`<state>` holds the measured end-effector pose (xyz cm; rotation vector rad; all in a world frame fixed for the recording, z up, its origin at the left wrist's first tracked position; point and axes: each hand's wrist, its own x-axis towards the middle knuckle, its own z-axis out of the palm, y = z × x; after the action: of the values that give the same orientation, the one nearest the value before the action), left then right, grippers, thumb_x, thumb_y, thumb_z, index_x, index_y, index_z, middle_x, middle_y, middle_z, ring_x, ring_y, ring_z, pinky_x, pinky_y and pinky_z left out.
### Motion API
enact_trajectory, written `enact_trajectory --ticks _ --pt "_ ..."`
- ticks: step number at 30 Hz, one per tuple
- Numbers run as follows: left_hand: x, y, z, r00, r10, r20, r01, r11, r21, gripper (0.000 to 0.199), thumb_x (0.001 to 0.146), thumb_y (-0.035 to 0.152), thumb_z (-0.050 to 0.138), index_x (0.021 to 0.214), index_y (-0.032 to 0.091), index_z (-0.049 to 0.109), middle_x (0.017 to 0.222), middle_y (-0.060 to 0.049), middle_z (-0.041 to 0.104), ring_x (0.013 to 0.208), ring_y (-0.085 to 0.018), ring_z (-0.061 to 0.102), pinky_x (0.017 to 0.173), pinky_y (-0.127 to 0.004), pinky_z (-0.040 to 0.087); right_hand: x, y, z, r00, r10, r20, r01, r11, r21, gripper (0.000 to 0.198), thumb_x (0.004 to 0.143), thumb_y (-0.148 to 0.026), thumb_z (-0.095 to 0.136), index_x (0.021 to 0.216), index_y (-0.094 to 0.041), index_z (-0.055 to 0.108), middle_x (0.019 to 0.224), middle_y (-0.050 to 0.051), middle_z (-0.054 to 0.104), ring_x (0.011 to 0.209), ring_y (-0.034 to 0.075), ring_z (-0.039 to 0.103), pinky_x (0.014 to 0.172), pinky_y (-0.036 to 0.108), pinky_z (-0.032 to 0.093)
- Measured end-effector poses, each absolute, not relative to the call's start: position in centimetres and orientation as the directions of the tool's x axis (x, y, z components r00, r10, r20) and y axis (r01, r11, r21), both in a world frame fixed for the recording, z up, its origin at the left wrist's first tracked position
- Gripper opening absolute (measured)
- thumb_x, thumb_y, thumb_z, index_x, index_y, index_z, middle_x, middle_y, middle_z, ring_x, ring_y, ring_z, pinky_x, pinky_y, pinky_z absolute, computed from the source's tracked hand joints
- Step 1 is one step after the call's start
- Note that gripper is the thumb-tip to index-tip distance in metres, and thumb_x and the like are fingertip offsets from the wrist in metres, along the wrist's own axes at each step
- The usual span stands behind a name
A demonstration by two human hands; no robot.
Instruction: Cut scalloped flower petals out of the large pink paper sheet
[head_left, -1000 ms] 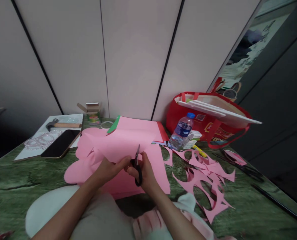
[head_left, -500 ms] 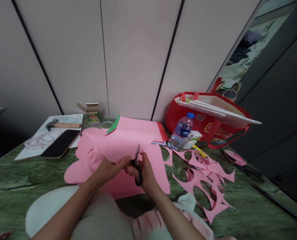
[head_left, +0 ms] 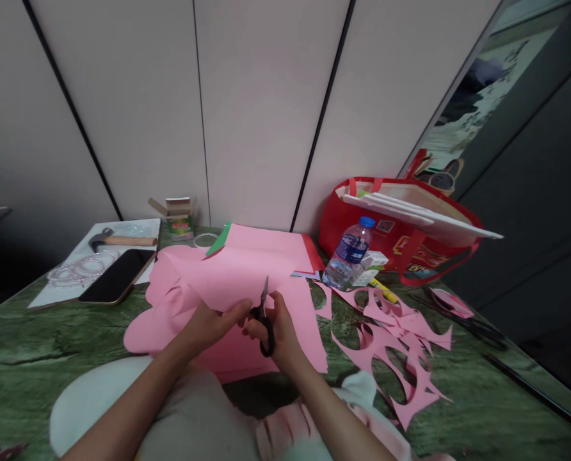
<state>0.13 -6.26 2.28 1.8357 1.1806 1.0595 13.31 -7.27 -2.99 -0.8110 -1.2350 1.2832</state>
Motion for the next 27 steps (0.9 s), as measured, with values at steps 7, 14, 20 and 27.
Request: enact_trajectory --ticks 7,14,20,27 --pt "0.05 -6.14 2.07 0.281 0.922 0.266 0.340 -0.354 0.871 0.024 0.076 0.029 0.051 0.055 0.018 0.055 0.050 0.001 0.061 0.051 -0.013 0.058 0.051 -0.022 0.047 13.30 -7.58 -2.33 -0.148 0.966 0.212 -0.247 0.171 -0.954 0.051 0.066 -0.032 0.063 0.105 -0.022 0.032 0.060 -0.005 0.058 0.049 0.013 0.052 0.047 0.025 0.036" --pt "0.06 -6.07 2.04 0.281 0.920 0.273 0.324 -0.358 0.876 0.023 0.076 0.029 0.050 0.056 0.018 0.054 0.050 0.001 0.060 0.050 -0.013 0.057 0.050 -0.022 0.046 13.23 -7.43 -2.60 -0.129 0.968 0.216 -0.258 0.178 -0.950 0.049 0.064 -0.027 0.063 0.103 -0.022 0.033 0.058 -0.006 0.058 0.046 0.011 0.050 0.044 0.023 0.036" --pt "0.05 -6.08 2.06 0.275 0.924 0.265 0.313 -0.347 0.884 0.023 0.075 0.028 0.051 0.055 0.018 0.054 0.048 0.002 0.058 0.048 -0.012 0.056 0.049 -0.022 0.045 13.13 -7.27 -2.82 -0.121 0.972 0.201 -0.255 0.165 -0.953 0.052 0.063 -0.027 0.061 0.104 -0.022 0.031 0.053 -0.009 0.054 0.041 0.010 0.048 0.041 0.022 0.037" --pt "0.01 -6.03 2.03 0.274 0.930 0.247 0.331 -0.332 0.883 0.024 0.075 0.029 0.050 0.054 0.017 0.052 0.048 0.003 0.056 0.049 -0.012 0.055 0.049 -0.022 0.044 13.22 -7.33 -2.74 -0.118 0.975 0.190 -0.241 0.157 -0.958 0.052 0.062 -0.026 0.061 0.105 -0.020 0.031 0.052 -0.009 0.055 0.040 0.010 0.048 0.039 0.021 0.037"
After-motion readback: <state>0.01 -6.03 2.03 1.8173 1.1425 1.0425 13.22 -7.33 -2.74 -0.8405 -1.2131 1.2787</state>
